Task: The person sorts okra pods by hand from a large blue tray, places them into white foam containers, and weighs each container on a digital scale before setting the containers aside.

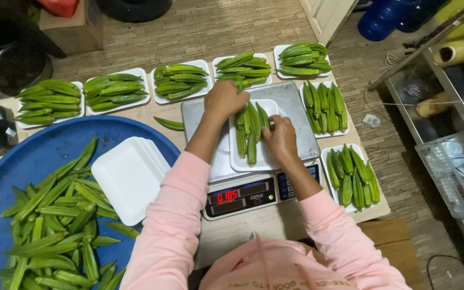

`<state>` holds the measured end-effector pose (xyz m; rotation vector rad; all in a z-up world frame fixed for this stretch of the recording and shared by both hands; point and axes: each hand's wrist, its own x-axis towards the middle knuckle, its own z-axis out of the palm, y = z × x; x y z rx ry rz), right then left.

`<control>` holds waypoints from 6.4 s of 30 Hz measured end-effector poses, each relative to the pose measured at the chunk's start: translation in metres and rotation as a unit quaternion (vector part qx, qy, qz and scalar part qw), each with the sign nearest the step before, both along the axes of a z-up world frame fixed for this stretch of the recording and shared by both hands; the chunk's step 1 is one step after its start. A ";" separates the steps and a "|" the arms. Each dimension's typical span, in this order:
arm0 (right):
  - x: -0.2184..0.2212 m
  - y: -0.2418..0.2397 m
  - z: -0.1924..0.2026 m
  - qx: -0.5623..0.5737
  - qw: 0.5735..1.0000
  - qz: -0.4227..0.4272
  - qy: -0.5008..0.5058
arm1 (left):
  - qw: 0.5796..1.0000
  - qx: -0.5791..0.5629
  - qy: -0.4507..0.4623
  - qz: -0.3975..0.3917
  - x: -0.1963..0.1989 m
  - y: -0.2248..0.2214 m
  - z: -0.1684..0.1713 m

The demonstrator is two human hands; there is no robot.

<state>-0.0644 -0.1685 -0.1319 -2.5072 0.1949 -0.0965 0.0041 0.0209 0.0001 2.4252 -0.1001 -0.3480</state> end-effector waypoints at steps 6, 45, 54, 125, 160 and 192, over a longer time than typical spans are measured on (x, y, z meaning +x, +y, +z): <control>0.001 -0.003 -0.002 -0.001 1.000 0.007 0.003 | 0.995 -0.042 -0.063 -0.064 0.026 -0.012 -0.033; -0.033 -0.030 0.017 0.067 0.996 -0.064 0.006 | 0.953 -0.288 0.087 0.020 -0.015 -0.010 -0.041; -0.024 -0.039 0.011 0.097 0.993 -0.056 0.028 | 0.926 -0.363 0.098 0.040 -0.060 0.008 -0.044; -0.185 0.257 -0.055 -0.184 0.817 0.545 0.042 | 0.871 -0.067 0.095 0.478 -0.346 0.243 -0.184; -0.115 0.049 0.049 0.515 0.840 0.032 0.169 | 0.675 -0.507 -0.069 0.531 -0.371 0.265 -0.125; -0.039 0.004 0.062 0.089 0.990 0.040 0.101 | 0.740 -0.589 -0.013 0.325 -0.247 0.109 -0.088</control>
